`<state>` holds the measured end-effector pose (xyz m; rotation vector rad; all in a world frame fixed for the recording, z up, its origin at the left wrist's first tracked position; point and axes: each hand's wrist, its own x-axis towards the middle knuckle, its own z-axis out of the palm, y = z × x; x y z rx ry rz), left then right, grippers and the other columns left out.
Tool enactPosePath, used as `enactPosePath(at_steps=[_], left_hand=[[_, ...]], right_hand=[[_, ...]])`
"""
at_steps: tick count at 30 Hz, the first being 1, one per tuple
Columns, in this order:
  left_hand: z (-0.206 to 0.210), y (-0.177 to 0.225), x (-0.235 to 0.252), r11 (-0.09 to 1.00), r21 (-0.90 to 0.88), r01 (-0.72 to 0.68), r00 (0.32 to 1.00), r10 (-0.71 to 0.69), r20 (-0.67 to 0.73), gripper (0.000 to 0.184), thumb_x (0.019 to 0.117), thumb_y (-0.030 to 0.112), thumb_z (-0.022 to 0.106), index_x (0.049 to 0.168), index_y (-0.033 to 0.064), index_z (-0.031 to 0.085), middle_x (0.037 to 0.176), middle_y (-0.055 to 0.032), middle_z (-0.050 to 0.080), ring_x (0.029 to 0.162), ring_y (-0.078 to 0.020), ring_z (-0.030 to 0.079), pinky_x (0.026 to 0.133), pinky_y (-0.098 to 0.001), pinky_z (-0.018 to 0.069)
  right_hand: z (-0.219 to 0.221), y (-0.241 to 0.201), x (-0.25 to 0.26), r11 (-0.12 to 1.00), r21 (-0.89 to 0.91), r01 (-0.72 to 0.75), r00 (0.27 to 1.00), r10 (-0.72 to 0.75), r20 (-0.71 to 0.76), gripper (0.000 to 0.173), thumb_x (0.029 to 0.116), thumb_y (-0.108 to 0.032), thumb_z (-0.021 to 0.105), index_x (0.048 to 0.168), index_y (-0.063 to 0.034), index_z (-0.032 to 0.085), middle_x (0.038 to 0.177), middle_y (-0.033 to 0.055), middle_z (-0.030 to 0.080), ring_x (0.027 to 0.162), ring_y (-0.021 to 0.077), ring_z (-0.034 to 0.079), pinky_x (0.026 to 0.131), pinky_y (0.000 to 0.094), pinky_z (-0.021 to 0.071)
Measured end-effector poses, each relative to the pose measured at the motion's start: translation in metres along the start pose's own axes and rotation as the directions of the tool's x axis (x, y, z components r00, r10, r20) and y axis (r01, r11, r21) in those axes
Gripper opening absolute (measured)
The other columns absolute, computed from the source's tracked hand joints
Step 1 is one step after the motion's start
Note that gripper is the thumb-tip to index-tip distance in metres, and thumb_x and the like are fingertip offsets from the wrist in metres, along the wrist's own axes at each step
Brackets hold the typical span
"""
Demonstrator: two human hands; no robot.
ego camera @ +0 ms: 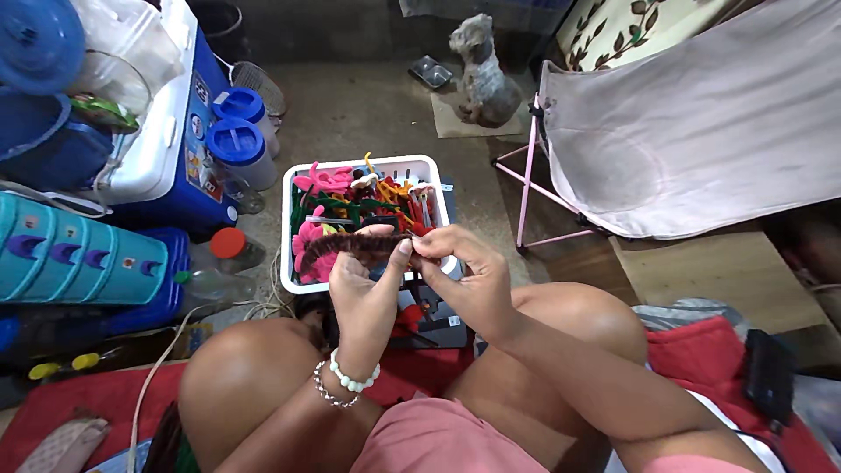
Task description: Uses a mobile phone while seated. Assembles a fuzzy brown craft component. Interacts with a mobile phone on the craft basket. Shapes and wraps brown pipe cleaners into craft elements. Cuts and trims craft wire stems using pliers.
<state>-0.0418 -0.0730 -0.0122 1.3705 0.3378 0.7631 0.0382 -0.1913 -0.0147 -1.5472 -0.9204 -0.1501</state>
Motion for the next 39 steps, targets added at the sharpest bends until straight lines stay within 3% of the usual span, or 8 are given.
enactPosePath(at_steps=[3, 9, 15, 18, 23, 33, 39], left_hand=[[0.002, 0.002, 0.0, 0.993, -0.086, 0.077, 0.997, -0.079, -0.022, 0.03, 0.0902, -0.002, 0.072, 0.119, -0.0022, 0.064, 0.097, -0.0058, 0.073, 0.088, -0.0129, 0.072, 0.084, -0.0281, 0.0606], [0.005, 0.004, 0.003, 0.947, -0.218, 0.236, 0.964, -0.256, -0.067, 0.026, 0.0927, -0.007, 0.067, 0.118, -0.0034, 0.063, 0.091, -0.0061, 0.074, 0.082, -0.0111, 0.072, 0.079, -0.0256, 0.061], [0.008, 0.01, 0.007, 0.918, -0.215, 0.333, 0.925, -0.362, -0.118, 0.023, 0.095, -0.005, 0.065, 0.118, -0.0021, 0.064, 0.086, -0.0032, 0.071, 0.072, -0.0072, 0.065, 0.068, -0.0206, 0.0559], [0.008, 0.008, 0.007, 0.901, -0.233, 0.365, 0.912, -0.396, -0.103, 0.023, 0.0988, -0.001, 0.061, 0.121, -0.0025, 0.062, 0.091, -0.0052, 0.071, 0.08, -0.0101, 0.068, 0.076, -0.0251, 0.0578], [0.009, 0.012, 0.005, 0.874, -0.294, 0.387, 0.893, -0.435, -0.115, 0.024, 0.0965, -0.002, 0.065, 0.121, -0.0015, 0.065, 0.092, -0.0064, 0.072, 0.081, -0.0111, 0.068, 0.075, -0.0245, 0.0571], [0.009, 0.014, 0.003, 0.851, -0.328, 0.409, 0.879, -0.464, -0.107, 0.019, 0.095, -0.003, 0.066, 0.114, 0.0001, 0.065, 0.086, -0.0043, 0.07, 0.074, -0.0082, 0.066, 0.069, -0.0209, 0.0549], [0.009, 0.013, 0.003, 0.886, -0.283, 0.368, 0.909, -0.407, -0.092, 0.02, 0.0939, -0.004, 0.067, 0.113, 0.0, 0.065, 0.087, -0.0047, 0.073, 0.076, -0.0079, 0.067, 0.071, -0.0208, 0.0556]], right_hand=[[0.004, -0.001, -0.002, 0.999, 0.02, -0.043, 0.999, 0.043, 0.022, 0.012, 0.0887, -0.008, 0.075, 0.1, -0.0047, 0.075, 0.098, 0.0023, 0.073, 0.092, 0.0076, 0.067, 0.085, 0.0289, 0.0563], [0.006, 0.004, -0.003, 0.975, -0.22, 0.021, 0.999, -0.012, 0.044, 0.021, 0.0905, -0.015, 0.075, 0.11, -0.0088, 0.078, 0.1, 0.0003, 0.075, 0.096, 0.0111, 0.068, 0.094, 0.0422, 0.0526], [0.004, 0.006, -0.001, 0.912, -0.386, 0.139, 0.99, -0.114, 0.087, 0.021, 0.0923, -0.013, 0.071, 0.111, -0.0118, 0.08, 0.099, 0.0026, 0.075, 0.094, 0.0143, 0.068, 0.094, 0.0425, 0.0494], [0.007, 0.007, -0.002, 0.896, -0.408, 0.175, 0.984, -0.146, 0.102, 0.016, 0.0934, -0.018, 0.072, 0.104, -0.0095, 0.079, 0.094, 0.0025, 0.075, 0.088, 0.0116, 0.069, 0.093, 0.041, 0.0497], [0.005, 0.007, 0.005, 0.912, -0.38, 0.156, 0.988, -0.15, 0.045, 0.01, 0.0867, -0.017, 0.079, 0.092, -0.0081, 0.078, 0.09, 0.0008, 0.076, 0.085, 0.0091, 0.069, 0.093, 0.037, 0.0513], [0.003, 0.005, 0.01, 0.92, -0.363, 0.148, 0.988, -0.156, 0.007, 0.003, 0.085, -0.012, 0.078, 0.087, -0.0093, 0.077, 0.086, -0.0011, 0.075, 0.082, 0.0067, 0.068, 0.092, 0.0372, 0.0497], [0.002, 0.004, 0.01, 0.921, -0.357, 0.157, 0.986, -0.163, 0.014, 0.003, 0.0853, -0.011, 0.077, 0.087, -0.0087, 0.078, 0.087, 0.0002, 0.076, 0.085, 0.0081, 0.069, 0.095, 0.0394, 0.0485]])
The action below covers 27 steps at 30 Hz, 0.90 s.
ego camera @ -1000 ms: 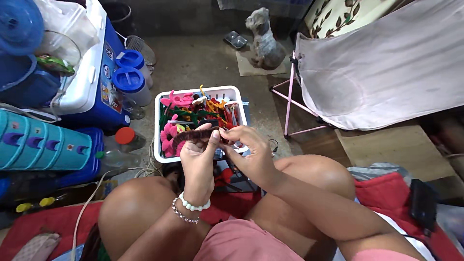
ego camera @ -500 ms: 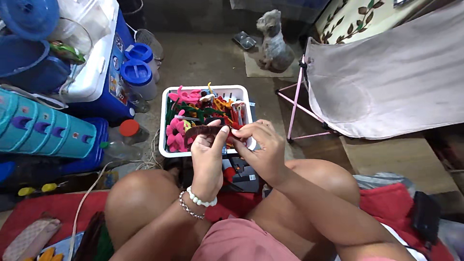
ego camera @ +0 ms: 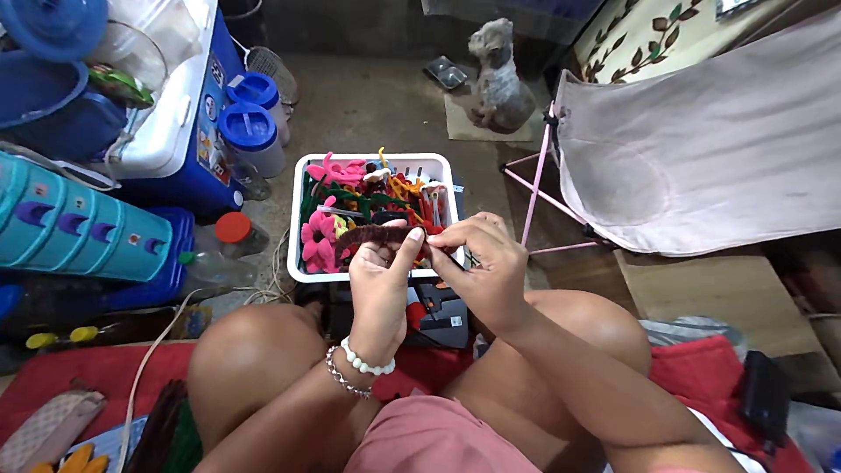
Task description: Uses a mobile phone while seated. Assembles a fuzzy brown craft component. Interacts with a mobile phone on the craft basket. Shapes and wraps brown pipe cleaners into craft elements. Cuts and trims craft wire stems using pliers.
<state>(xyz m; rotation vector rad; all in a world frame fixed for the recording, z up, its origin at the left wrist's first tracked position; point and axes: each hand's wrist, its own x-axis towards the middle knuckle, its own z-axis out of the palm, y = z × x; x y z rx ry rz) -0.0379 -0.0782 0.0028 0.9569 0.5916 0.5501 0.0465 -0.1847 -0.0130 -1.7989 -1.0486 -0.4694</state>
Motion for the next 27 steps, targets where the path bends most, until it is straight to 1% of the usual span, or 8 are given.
enactPosePath(at_steps=[3, 5, 9, 13, 18, 20, 23, 27], left_hand=[[-0.002, 0.0, 0.002, 0.998, 0.052, -0.031, 0.999, 0.029, 0.038, 0.021, 0.0929, -0.005, 0.068, 0.113, -0.0004, 0.065, 0.084, -0.0035, 0.072, 0.071, -0.0067, 0.065, 0.068, -0.0197, 0.0543], [-0.006, 0.001, 0.005, 0.994, 0.101, -0.045, 0.996, 0.036, 0.082, 0.024, 0.0923, -0.004, 0.069, 0.116, -0.0007, 0.065, 0.086, -0.0038, 0.072, 0.075, -0.0079, 0.068, 0.071, -0.0215, 0.0569], [-0.011, 0.001, 0.008, 0.975, 0.204, -0.09, 0.982, 0.053, 0.179, 0.026, 0.0914, -0.002, 0.071, 0.116, 0.0, 0.066, 0.09, -0.0043, 0.072, 0.082, -0.0102, 0.07, 0.078, -0.0251, 0.0593], [-0.011, 0.001, 0.009, 0.954, 0.273, -0.126, 0.967, 0.057, 0.25, 0.024, 0.0914, -0.001, 0.072, 0.115, 0.0007, 0.066, 0.091, -0.0042, 0.073, 0.083, -0.0102, 0.072, 0.08, -0.0253, 0.0603], [-0.018, -0.004, 0.015, 0.85, 0.417, -0.323, 0.907, 0.153, 0.392, 0.028, 0.0897, 0.006, 0.076, 0.116, 0.0039, 0.068, 0.095, -0.0022, 0.075, 0.084, -0.0093, 0.072, 0.08, -0.0254, 0.0612], [-0.02, -0.004, 0.017, 0.824, 0.434, -0.365, 0.884, 0.16, 0.44, 0.028, 0.0903, 0.009, 0.077, 0.117, 0.0048, 0.068, 0.096, -0.0019, 0.075, 0.085, -0.0098, 0.072, 0.081, -0.026, 0.0613], [-0.022, -0.003, 0.02, 0.829, 0.425, -0.365, 0.867, 0.136, 0.48, 0.031, 0.09, 0.009, 0.077, 0.119, 0.0031, 0.069, 0.098, -0.0032, 0.076, 0.089, -0.0112, 0.074, 0.085, -0.0278, 0.0619], [-0.02, -0.008, 0.018, 0.795, 0.448, -0.408, 0.858, 0.168, 0.485, 0.03, 0.0914, 0.009, 0.075, 0.119, 0.0027, 0.067, 0.098, -0.0024, 0.075, 0.086, -0.0091, 0.072, 0.081, -0.0251, 0.0605]], right_hand=[[-0.004, 0.001, 0.002, 0.999, -0.013, 0.031, 0.998, -0.03, 0.048, 0.004, 0.0878, -0.01, 0.074, 0.089, -0.0082, 0.077, 0.09, 0.0016, 0.075, 0.088, 0.0101, 0.069, 0.096, 0.0422, 0.0469], [-0.01, 0.005, 0.007, 0.996, -0.033, 0.082, 0.99, -0.078, 0.117, 0.004, 0.0906, -0.01, 0.073, 0.092, -0.0081, 0.077, 0.092, 0.003, 0.075, 0.091, 0.0124, 0.069, 0.099, 0.0452, 0.045], [-0.023, 0.015, 0.016, 0.97, -0.111, 0.215, 0.955, -0.186, 0.23, 0.01, 0.0975, -0.017, 0.069, 0.092, -0.0122, 0.076, 0.094, 0.0013, 0.074, 0.098, 0.0167, 0.068, 0.106, 0.0523, 0.0384], [-0.03, 0.018, 0.021, 0.948, -0.134, 0.287, 0.94, -0.252, 0.231, 0.01, 0.0969, -0.015, 0.07, 0.088, -0.01, 0.071, 0.087, 0.0014, 0.073, 0.092, 0.0154, 0.069, 0.111, 0.0568, 0.0346], [-0.038, 0.017, 0.025, 0.925, -0.172, 0.34, 0.923, -0.293, 0.249, 0.01, 0.0966, -0.016, 0.071, 0.091, -0.0083, 0.069, 0.083, 0.0018, 0.072, 0.089, 0.0157, 0.069, 0.114, 0.0585, 0.0316], [-0.039, 0.018, 0.025, 0.92, -0.176, 0.351, 0.917, -0.299, 0.264, 0.009, 0.097, -0.016, 0.071, 0.092, -0.0085, 0.069, 0.082, 0.0013, 0.071, 0.091, 0.0162, 0.068, 0.114, 0.0588, 0.0307], [-0.041, 0.021, 0.026, 0.912, -0.188, 0.365, 0.912, -0.309, 0.269, 0.01, 0.0965, -0.018, 0.071, 0.094, -0.0082, 0.07, 0.083, 0.0016, 0.071, 0.094, 0.0184, 0.069, 0.114, 0.0599, 0.03], [-0.047, 0.028, 0.03, 0.883, -0.268, 0.385, 0.901, -0.297, 0.315, 0.018, 0.0947, -0.029, 0.073, 0.094, -0.0102, 0.073, 0.089, 0.0034, 0.072, 0.102, 0.0239, 0.068, 0.114, 0.0648, 0.0285]])
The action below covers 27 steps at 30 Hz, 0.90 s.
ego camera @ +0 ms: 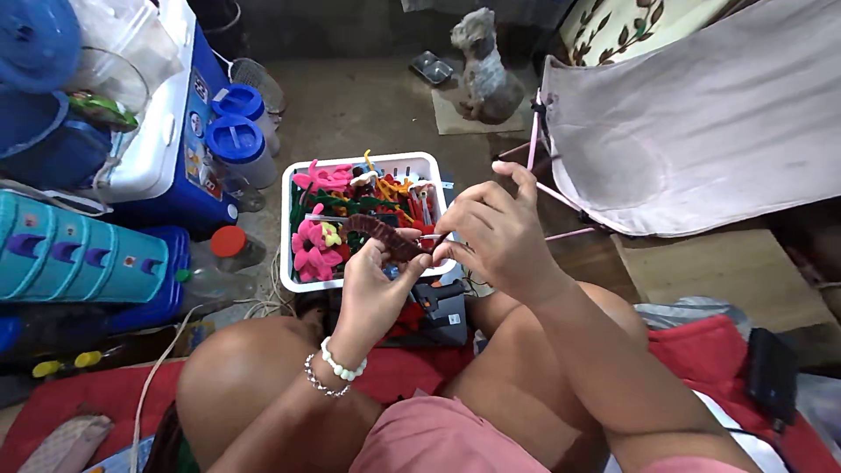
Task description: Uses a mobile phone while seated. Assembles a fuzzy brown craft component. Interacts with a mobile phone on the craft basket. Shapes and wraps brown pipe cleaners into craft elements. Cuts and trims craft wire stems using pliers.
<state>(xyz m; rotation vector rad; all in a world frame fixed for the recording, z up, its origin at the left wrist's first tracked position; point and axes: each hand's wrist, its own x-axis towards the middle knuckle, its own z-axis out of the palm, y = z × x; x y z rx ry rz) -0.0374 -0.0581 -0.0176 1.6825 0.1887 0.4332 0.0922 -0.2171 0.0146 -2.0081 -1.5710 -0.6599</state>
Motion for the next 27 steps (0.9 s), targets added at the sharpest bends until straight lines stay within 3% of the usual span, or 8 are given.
enactPosePath(at_steps=[3, 5, 8, 14, 19, 27], left_hand=[[0.005, 0.002, -0.002, 0.994, 0.093, -0.057, 0.997, 0.062, -0.051, 0.028, 0.0943, 0.011, 0.071, 0.121, 0.0028, 0.065, 0.099, -0.0001, 0.074, 0.083, -0.0044, 0.069, 0.079, -0.0211, 0.0582], [0.007, 0.002, -0.002, 0.988, 0.128, -0.087, 0.991, 0.099, -0.089, 0.03, 0.096, 0.011, 0.068, 0.123, 0.0014, 0.063, 0.098, 0.0001, 0.072, 0.08, -0.0024, 0.065, 0.077, -0.0196, 0.0558], [0.007, 0.005, -0.001, 0.984, 0.14, -0.111, 0.982, 0.13, -0.136, 0.029, 0.0968, 0.007, 0.065, 0.125, -0.0003, 0.061, 0.1, -0.0009, 0.071, 0.08, -0.001, 0.064, 0.077, -0.0185, 0.0548], [0.002, 0.006, 0.0, 0.969, 0.209, -0.134, 0.975, 0.167, -0.145, 0.031, 0.0963, 0.008, 0.067, 0.126, 0.0008, 0.062, 0.107, -0.0016, 0.071, 0.079, -0.0003, 0.063, 0.074, -0.0172, 0.054], [-0.003, 0.005, 0.0, 0.95, 0.267, -0.163, 0.972, 0.2, -0.119, 0.03, 0.0947, 0.01, 0.07, 0.123, 0.0015, 0.064, 0.1, 0.0, 0.071, 0.075, 0.0001, 0.061, 0.07, -0.0163, 0.0518], [-0.003, 0.006, 0.001, 0.966, 0.237, -0.099, 0.989, 0.122, -0.085, 0.027, 0.0975, 0.011, 0.066, 0.124, 0.0047, 0.064, 0.099, 0.0015, 0.07, 0.074, 0.0011, 0.06, 0.069, -0.0151, 0.0514]], right_hand=[[0.002, 0.0, -0.002, 0.999, 0.013, -0.032, 0.999, 0.032, 0.008, 0.021, 0.0946, -0.032, 0.073, 0.09, -0.0114, 0.076, 0.089, 0.0046, 0.072, 0.097, 0.0237, 0.069, 0.112, 0.0644, 0.0323], [0.006, -0.005, -0.004, 0.995, 0.074, -0.072, 0.997, 0.072, -0.003, 0.018, 0.0958, -0.027, 0.072, 0.091, -0.0109, 0.077, 0.089, 0.0055, 0.072, 0.09, 0.0201, 0.07, 0.11, 0.0597, 0.0388], [0.009, -0.012, -0.005, 0.983, 0.145, -0.114, 0.993, 0.119, -0.023, 0.012, 0.0977, -0.019, 0.07, 0.096, -0.0109, 0.079, 0.091, 0.0049, 0.073, 0.09, 0.016, 0.071, 0.108, 0.0528, 0.0443], [0.011, -0.018, -0.004, 0.963, 0.232, -0.14, 0.987, 0.155, -0.05, 0.009, 0.0944, -0.013, 0.071, 0.096, -0.0083, 0.079, 0.094, 0.0045, 0.074, 0.094, 0.0143, 0.07, 0.106, 0.047, 0.0466], [0.012, -0.018, -0.005, 0.965, 0.222, -0.142, 0.987, 0.156, -0.045, 0.008, 0.094, -0.011, 0.071, 0.095, -0.0083, 0.079, 0.094, 0.0047, 0.074, 0.093, 0.014, 0.07, 0.106, 0.0462, 0.0468], [0.013, -0.02, -0.005, 0.978, 0.173, -0.116, 0.992, 0.124, -0.039, 0.01, 0.0963, -0.012, 0.07, 0.097, -0.0076, 0.079, 0.094, 0.0055, 0.074, 0.093, 0.0155, 0.07, 0.105, 0.0473, 0.0459]])
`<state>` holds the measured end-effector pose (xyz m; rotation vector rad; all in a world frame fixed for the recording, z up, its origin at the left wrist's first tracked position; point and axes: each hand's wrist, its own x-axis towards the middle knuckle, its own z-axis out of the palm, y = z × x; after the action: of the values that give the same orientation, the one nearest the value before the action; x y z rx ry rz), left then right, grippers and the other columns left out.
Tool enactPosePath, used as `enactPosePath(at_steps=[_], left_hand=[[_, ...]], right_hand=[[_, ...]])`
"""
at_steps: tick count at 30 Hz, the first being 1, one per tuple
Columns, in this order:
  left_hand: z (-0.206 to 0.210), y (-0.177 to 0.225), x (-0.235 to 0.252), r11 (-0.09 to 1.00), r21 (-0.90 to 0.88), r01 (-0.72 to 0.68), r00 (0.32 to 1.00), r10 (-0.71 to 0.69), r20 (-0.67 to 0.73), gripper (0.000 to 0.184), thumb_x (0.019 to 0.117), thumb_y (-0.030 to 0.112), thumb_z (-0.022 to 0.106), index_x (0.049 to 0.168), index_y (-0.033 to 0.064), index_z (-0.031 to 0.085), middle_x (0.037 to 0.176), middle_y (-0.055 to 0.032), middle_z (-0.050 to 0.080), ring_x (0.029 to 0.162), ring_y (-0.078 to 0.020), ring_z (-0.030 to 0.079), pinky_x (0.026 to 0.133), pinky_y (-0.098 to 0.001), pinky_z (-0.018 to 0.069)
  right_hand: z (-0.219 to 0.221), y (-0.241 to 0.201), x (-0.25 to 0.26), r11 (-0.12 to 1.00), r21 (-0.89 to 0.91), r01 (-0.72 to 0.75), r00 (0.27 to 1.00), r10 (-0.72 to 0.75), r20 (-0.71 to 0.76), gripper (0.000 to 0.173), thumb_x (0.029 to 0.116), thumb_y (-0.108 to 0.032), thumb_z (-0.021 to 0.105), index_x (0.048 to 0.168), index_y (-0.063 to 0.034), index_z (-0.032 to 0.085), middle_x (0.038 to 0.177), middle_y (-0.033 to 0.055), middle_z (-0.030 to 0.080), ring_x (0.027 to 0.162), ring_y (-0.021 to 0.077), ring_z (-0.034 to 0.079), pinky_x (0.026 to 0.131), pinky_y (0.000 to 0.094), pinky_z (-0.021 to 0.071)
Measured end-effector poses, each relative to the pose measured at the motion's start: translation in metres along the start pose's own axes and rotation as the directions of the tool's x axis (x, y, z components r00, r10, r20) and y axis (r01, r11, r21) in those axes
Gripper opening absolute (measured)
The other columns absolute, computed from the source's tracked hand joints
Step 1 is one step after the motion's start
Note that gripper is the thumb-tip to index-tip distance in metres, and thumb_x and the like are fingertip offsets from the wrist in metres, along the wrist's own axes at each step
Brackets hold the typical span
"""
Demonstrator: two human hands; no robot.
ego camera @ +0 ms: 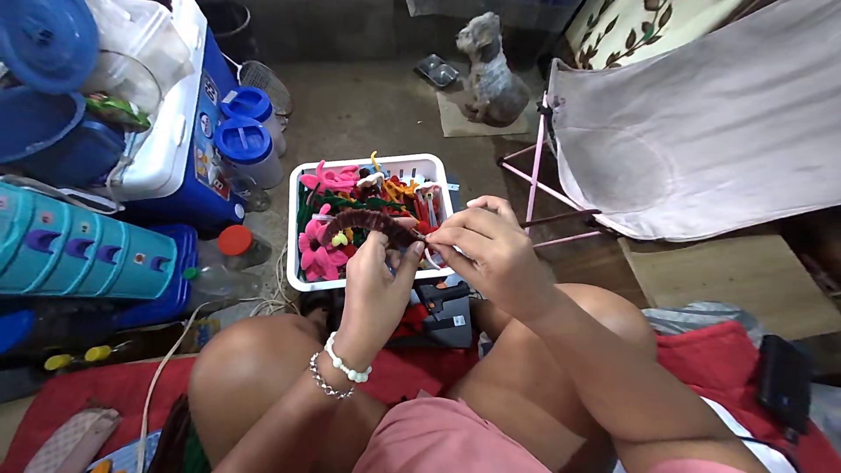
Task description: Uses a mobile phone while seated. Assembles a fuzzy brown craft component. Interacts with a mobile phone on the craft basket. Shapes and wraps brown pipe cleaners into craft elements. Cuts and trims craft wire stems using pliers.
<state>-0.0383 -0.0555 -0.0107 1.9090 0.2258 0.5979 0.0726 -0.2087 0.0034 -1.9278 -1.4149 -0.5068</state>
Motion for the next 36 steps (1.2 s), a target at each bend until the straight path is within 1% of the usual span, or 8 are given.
enactPosePath(at_steps=[7, 12, 15, 17, 19, 23, 34, 36], left_hand=[[0.002, 0.0, 0.0, 1.0, 0.01, -0.012, 1.0, 0.012, 0.019, 0.029, 0.0974, 0.01, 0.066, 0.126, 0.0031, 0.062, 0.098, 0.0008, 0.07, 0.073, 0.0009, 0.06, 0.069, -0.0154, 0.0508], [0.002, -0.005, -0.001, 0.998, 0.062, -0.026, 0.999, 0.029, -0.038, 0.033, 0.0929, 0.012, 0.072, 0.124, 0.0037, 0.065, 0.096, 0.0013, 0.071, 0.074, 0.0004, 0.059, 0.068, -0.016, 0.0495], [0.005, -0.005, -0.001, 0.998, 0.061, -0.034, 0.998, 0.037, -0.052, 0.031, 0.0954, 0.01, 0.067, 0.125, 0.003, 0.063, 0.096, -0.0002, 0.069, 0.076, -0.001, 0.06, 0.071, -0.0166, 0.0506], [0.006, -0.002, -0.001, 0.999, 0.047, -0.025, 0.996, 0.029, -0.079, 0.03, 0.0969, 0.008, 0.065, 0.126, 0.003, 0.062, 0.098, -0.0011, 0.069, 0.077, -0.0016, 0.06, 0.071, -0.0172, 0.0509], [0.007, -0.001, 0.0, 1.0, 0.018, 0.002, 0.994, 0.0, -0.112, 0.029, 0.0986, 0.008, 0.063, 0.127, 0.0033, 0.061, 0.102, -0.0015, 0.069, 0.079, -0.0015, 0.062, 0.072, -0.0176, 0.0528], [0.008, 0.001, 0.0, 0.995, -0.098, 0.033, 0.985, -0.049, -0.165, 0.03, 0.0978, 0.006, 0.065, 0.127, 0.0012, 0.061, 0.106, -0.003, 0.07, 0.083, -0.0021, 0.065, 0.076, -0.0181, 0.0549], [0.018, 0.004, -0.006, 0.937, -0.346, 0.057, 0.965, -0.14, -0.221, 0.032, 0.0935, 0.0, 0.068, 0.124, -0.0038, 0.061, 0.101, -0.0041, 0.073, 0.082, -0.0047, 0.069, 0.078, -0.0202, 0.0585], [0.02, 0.004, -0.007, 0.929, -0.367, 0.045, 0.961, -0.141, -0.239, 0.031, 0.0947, 0.0, 0.067, 0.125, -0.0047, 0.061, 0.1, -0.0046, 0.072, 0.083, -0.0051, 0.069, 0.079, -0.0206, 0.0585]], right_hand=[[0.003, -0.002, -0.002, 0.998, -0.009, -0.054, 0.998, 0.054, -0.034, 0.007, 0.0933, -0.012, 0.073, 0.093, -0.0092, 0.078, 0.092, 0.0037, 0.075, 0.091, 0.014, 0.07, 0.098, 0.0433, 0.0469], [0.012, -0.006, -0.005, 0.996, -0.04, -0.074, 0.996, 0.072, -0.058, 0.007, 0.0932, -0.012, 0.072, 0.092, -0.0086, 0.078, 0.091, 0.0045, 0.075, 0.087, 0.0139, 0.07, 0.097, 0.0428, 0.0467], [0.017, -0.009, -0.006, 0.992, -0.062, -0.106, 0.991, 0.1, -0.088, 0.009, 0.0954, -0.015, 0.071, 0.096, -0.0093, 0.078, 0.095, 0.0037, 0.076, 0.091, 0.0128, 0.071, 0.096, 0.0425, 0.0475], [0.017, -0.012, -0.006, 0.99, -0.058, -0.131, 0.987, 0.125, -0.102, 0.014, 0.0981, -0.019, 0.07, 0.105, -0.0097, 0.077, 0.1, 0.0035, 0.077, 0.095, 0.013, 0.071, 0.097, 0.0424, 0.0485], [0.018, -0.015, -0.006, 0.989, -0.021, -0.15, 0.981, 0.146, -0.125, 0.017, 0.0981, -0.02, 0.07, 0.109, -0.0089, 0.076, 0.103, 0.0038, 0.077, 0.097, 0.0128, 0.071, 0.099, 0.0408, 0.0495], [0.022, -0.018, -0.007, 0.979, 0.116, -0.169, 0.968, 0.187, -0.165, 0.011, 0.0954, -0.012, 0.071, 0.1, -0.0066, 0.079, 0.101, 0.0042, 0.077, 0.097, 0.0126, 0.071, 0.095, 0.0353, 0.0529], [0.026, -0.023, -0.006, 0.926, 0.294, -0.237, 0.938, 0.296, -0.178, 0.011, 0.0918, -0.006, 0.073, 0.099, -0.0039, 0.08, 0.097, 0.005, 0.076, 0.093, 0.0102, 0.07, 0.086, 0.0273, 0.0574], [0.027, -0.023, -0.006, 0.921, 0.306, -0.24, 0.935, 0.304, -0.181, 0.01, 0.0917, -0.007, 0.073, 0.099, -0.0047, 0.08, 0.096, 0.0038, 0.077, 0.092, 0.0094, 0.071, 0.089, 0.0286, 0.057]])
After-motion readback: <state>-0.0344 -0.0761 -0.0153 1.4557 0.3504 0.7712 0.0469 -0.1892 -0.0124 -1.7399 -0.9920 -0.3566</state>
